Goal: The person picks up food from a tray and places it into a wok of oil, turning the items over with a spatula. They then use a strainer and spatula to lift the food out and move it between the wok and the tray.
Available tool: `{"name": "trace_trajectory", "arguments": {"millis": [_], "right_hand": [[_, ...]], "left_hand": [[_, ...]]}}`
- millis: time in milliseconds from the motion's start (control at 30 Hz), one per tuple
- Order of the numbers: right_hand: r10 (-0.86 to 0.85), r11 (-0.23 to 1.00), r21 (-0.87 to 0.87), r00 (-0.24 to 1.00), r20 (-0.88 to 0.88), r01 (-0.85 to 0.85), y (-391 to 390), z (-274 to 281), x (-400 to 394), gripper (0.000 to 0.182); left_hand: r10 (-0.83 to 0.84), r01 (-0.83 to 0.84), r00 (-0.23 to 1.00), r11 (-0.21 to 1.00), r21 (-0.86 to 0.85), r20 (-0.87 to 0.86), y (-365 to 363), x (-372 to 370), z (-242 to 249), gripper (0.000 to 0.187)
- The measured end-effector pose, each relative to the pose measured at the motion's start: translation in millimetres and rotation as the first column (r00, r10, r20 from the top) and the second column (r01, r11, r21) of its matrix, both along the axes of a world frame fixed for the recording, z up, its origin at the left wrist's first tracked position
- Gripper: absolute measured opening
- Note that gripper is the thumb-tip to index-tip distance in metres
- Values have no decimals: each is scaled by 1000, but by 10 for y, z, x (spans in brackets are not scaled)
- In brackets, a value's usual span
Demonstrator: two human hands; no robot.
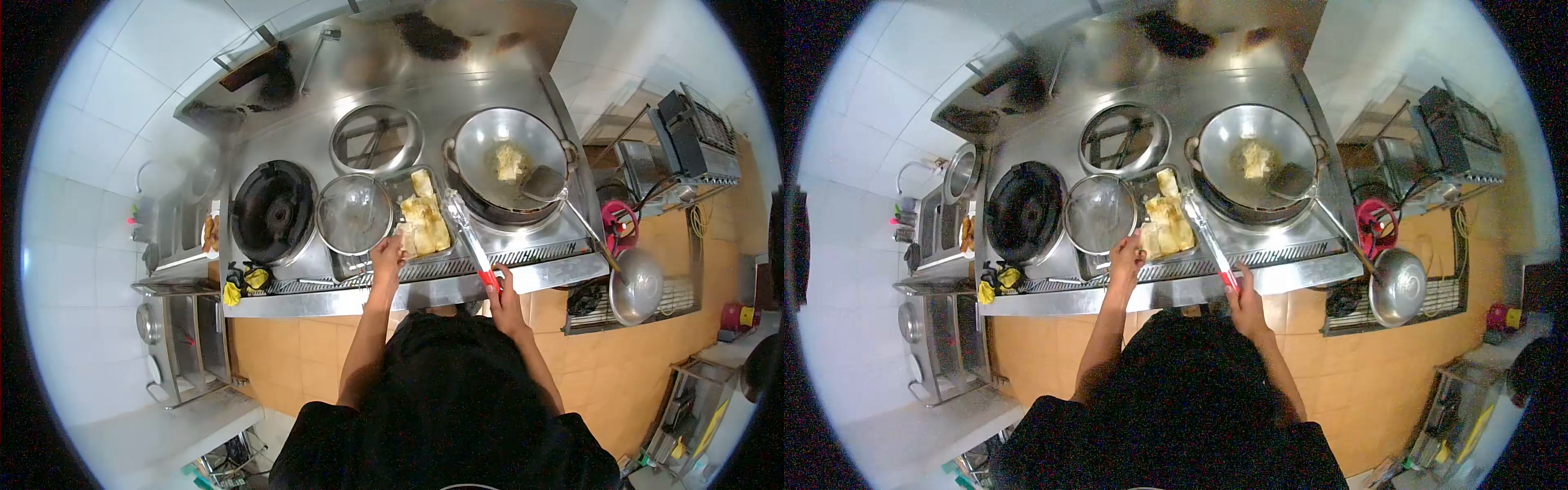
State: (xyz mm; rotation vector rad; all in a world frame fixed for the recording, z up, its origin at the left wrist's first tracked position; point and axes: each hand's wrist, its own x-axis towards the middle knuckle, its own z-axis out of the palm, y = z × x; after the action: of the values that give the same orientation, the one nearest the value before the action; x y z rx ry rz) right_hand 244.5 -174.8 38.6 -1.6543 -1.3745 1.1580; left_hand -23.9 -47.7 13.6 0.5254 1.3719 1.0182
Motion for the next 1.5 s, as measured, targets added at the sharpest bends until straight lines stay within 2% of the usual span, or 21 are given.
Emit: {"name": "trace_trajectory", "arguments": {"millis": [33, 100, 167, 233, 333, 433, 500, 567, 633, 700, 833, 900, 967, 1033, 1067, 1167, 1233, 1300, 1333, 1400, 1500], "right_hand": [[31, 999, -13, 1000, 0, -31, -12, -23, 26, 53], [61, 997, -53, 998, 4, -61, -46, -70, 77, 54], [101, 993, -62, 994, 45, -98, -48, -131, 118, 56], [128, 986, -114, 991, 39, -123, -22, -129, 164, 61], [129, 990, -59, 991, 26, -127, -24, -210, 205, 67], [136, 989, -68, 989, 61, -132, -14, -272, 224, 71], [103, 993, 49, 984, 147, -112, -6, -331, 201, 71], [104, 993, 36, 987, 125, -109, 14, -349, 173, 69], [108, 987, 104, 988, 113, -120, 3, -415, 116, 66], [109, 991, 66, 992, 70, -114, -34, -504, 29, 59], [61, 996, 69, 996, -60, -57, -79, -497, -168, 50], [47, 997, -53, 992, -113, -53, -114, -341, -264, 48], [30, 999, -40, 995, -91, -33, -181, -307, -362, 48], [-106, 920, -392, 967, -232, 7, -228, -251, -422, 47], [-113, 920, -393, 969, -220, 18, -267, -278, -441, 47], [-72, 981, -192, 984, -163, 41, -378, -355, -555, 47], [-162, 981, -142, 959, -231, 131, -439, -292, -662, 34], [-160, 984, -117, 965, -206, 138, -525, -264, -716, 33], [-163, 985, -97, 967, -198, 146, -575, -241, -743, 33], [-149, 986, -97, 976, -159, 135, -646, -166, -741, 36], [-191, 980, -86, 959, -208, 177, -686, 17, -801, 39]], "left_hand": [[79, -78, 992, 997, -14, 96, -29, -23, -59, 23], [75, -74, 995, 997, -33, 60, -101, 5, -75, 24], [80, -80, 997, 994, 73, -5, -168, 153, 155, 25], [76, -74, 994, 997, 24, -73, -208, 159, 213, 25], [-21, 1, 970, 996, -84, -240, -278, 100, 166, 29], [84, -97, 972, 994, -51, -221, -409, 65, 97, 30], [100, -109, 973, 994, -31, -209, -510, 27, 80, 31], [134, -128, 981, 990, 54, -143, -596, -16, 80, 32], [136, -136, 976, 991, 8, -171, -652, -93, 153, 30], [-4, -24, 950, 996, -86, -311, -696, -220, 243, 30], [26, -66, 946, 991, -114, -324, -752, -547, 112, 30], [4, -19, 965, 998, -54, -262, -813, -683, 41, 27], [44, -34, 988, 997, 68, -151, -838, -739, 35, 25], [9, 3, 991, 996, 93, -131, -867, -814, -67, 27], [-12, 27, 990, 994, 110, -142, -879, -834, -126, 27], [-84, 111, 982, 981, 158, -168, -813, -849, -183, 25], [-133, 167, 975, 968, 188, -179, -686, -836, -272, 25], [-251, 316, 940, 895, 316, -231, -492, -751, -414, 21], [-327, 385, 913, 887, 254, -243, -354, -691, -294, 19], [-432, 693, 588, 705, 150, -683, 27, -557, -128, 25], [-426, 790, 415, 607, 86, -804, 636, -253, -95, 32]]}}
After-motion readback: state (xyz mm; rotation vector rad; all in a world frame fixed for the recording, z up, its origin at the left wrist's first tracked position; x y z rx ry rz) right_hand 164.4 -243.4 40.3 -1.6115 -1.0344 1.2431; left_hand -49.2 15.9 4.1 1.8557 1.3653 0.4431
